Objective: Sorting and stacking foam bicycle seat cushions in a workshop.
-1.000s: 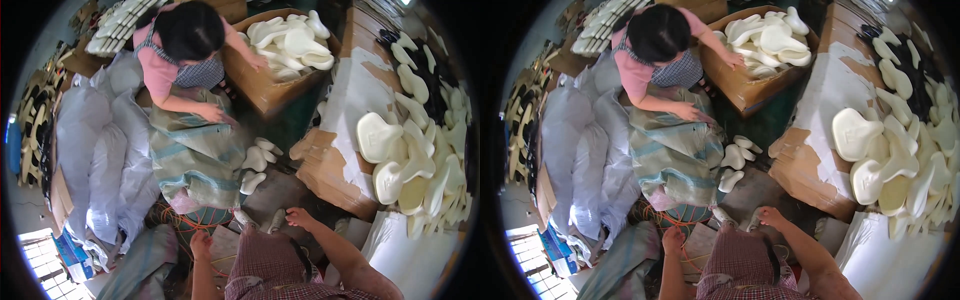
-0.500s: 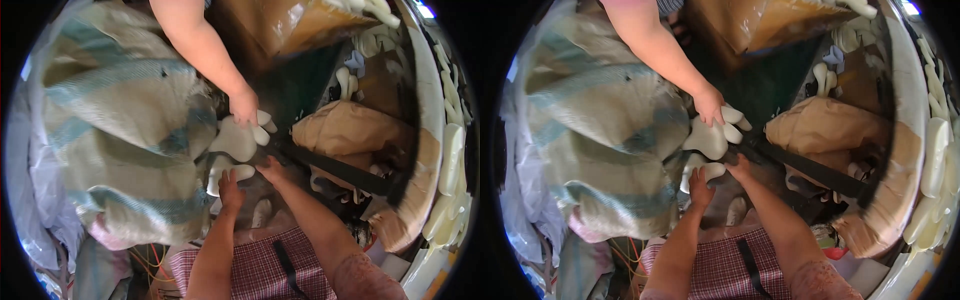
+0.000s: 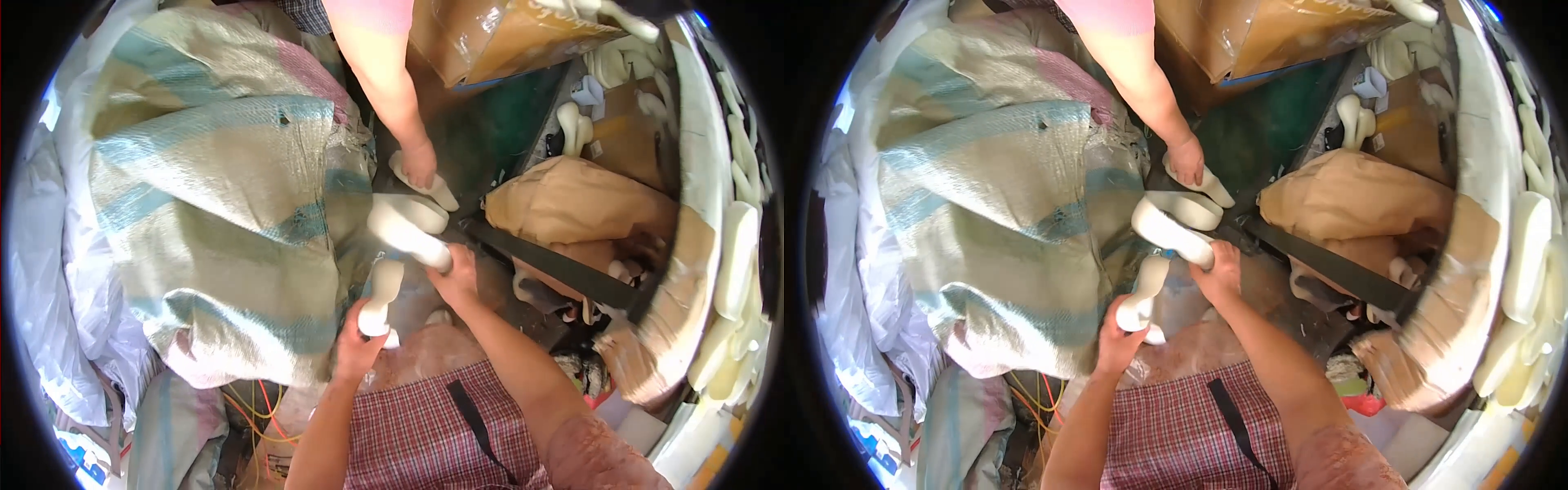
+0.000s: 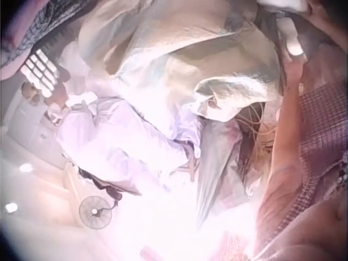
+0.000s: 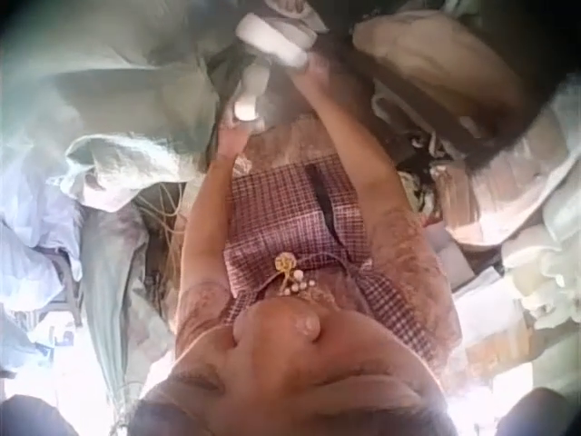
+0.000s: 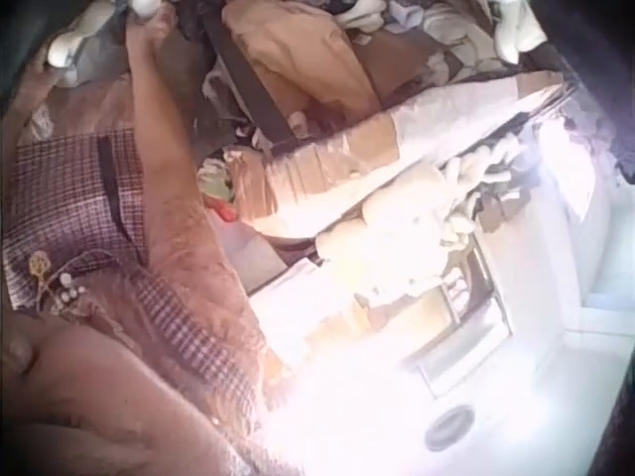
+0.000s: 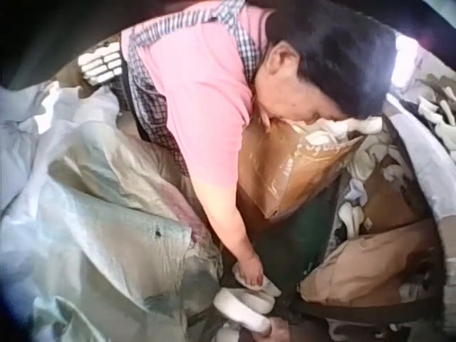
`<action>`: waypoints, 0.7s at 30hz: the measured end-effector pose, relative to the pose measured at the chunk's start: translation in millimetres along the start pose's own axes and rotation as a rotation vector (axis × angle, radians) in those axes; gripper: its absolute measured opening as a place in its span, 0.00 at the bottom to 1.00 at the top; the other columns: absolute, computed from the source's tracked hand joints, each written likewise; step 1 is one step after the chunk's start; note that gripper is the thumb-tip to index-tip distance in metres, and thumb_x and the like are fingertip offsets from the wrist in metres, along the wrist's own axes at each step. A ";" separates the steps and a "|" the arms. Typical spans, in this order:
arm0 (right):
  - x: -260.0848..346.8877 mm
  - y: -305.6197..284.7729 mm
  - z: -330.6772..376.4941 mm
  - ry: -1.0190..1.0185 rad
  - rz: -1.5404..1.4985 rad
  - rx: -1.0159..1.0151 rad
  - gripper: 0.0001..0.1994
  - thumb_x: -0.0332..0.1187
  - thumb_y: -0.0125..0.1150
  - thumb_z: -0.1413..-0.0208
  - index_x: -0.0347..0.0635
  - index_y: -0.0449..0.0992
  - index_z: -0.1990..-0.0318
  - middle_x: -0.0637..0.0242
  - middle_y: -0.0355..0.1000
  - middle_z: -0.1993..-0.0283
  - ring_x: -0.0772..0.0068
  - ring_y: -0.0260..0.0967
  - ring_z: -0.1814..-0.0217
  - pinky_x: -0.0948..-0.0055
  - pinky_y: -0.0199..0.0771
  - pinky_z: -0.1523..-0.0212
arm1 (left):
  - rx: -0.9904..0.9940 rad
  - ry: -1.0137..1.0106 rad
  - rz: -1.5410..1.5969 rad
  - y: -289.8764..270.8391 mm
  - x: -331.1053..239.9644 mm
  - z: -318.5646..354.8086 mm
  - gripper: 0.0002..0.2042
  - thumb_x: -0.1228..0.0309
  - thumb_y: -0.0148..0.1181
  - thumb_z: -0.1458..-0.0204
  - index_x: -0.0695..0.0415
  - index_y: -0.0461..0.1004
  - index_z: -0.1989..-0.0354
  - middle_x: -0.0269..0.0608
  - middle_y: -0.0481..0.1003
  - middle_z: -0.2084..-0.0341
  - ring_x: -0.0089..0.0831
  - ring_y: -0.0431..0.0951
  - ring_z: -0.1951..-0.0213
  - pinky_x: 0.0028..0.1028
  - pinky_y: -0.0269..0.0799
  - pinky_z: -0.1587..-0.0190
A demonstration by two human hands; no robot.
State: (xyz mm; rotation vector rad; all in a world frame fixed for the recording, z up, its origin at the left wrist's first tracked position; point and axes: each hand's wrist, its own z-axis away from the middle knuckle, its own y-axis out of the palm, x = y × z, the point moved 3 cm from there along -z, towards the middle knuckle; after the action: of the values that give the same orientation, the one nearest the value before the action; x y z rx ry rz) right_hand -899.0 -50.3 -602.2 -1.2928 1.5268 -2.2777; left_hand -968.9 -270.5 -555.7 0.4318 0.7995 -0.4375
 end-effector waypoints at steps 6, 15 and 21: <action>147.7 -211.2 65.9 -0.272 -0.107 -0.063 0.23 0.24 0.66 0.70 0.38 0.67 0.60 0.55 0.64 0.50 0.46 0.58 0.47 0.55 0.62 0.49 | -0.182 0.061 0.752 -39.2 -154.3 160.8 0.28 0.73 0.59 0.55 0.59 0.59 0.43 0.41 0.68 0.49 0.36 0.68 0.47 0.36 0.65 0.47; 295.7 -466.1 137.9 -0.579 0.110 -0.277 0.23 0.22 0.67 0.75 0.42 0.68 0.64 0.56 0.63 0.48 0.42 0.58 0.45 0.53 0.63 0.48 | -0.039 0.259 0.907 -9.7 -350.4 273.2 0.22 0.61 0.45 0.49 0.60 0.66 0.48 0.45 0.68 0.49 0.44 0.66 0.46 0.44 0.58 0.42; 346.3 -570.2 194.9 -0.770 0.138 -0.602 0.19 0.26 0.67 0.72 0.43 0.71 0.65 0.56 0.63 0.46 0.43 0.56 0.42 0.56 0.63 0.48 | 0.274 0.407 0.934 -6.3 -424.0 301.6 0.25 0.56 0.50 0.51 0.58 0.65 0.47 0.44 0.68 0.48 0.43 0.66 0.46 0.43 0.59 0.43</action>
State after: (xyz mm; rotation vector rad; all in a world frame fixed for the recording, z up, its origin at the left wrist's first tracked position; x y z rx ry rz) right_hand -785.2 -86.8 82.4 -1.8123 1.9066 -1.0113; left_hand -1058.4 -345.0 -48.5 1.1032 0.8335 0.4355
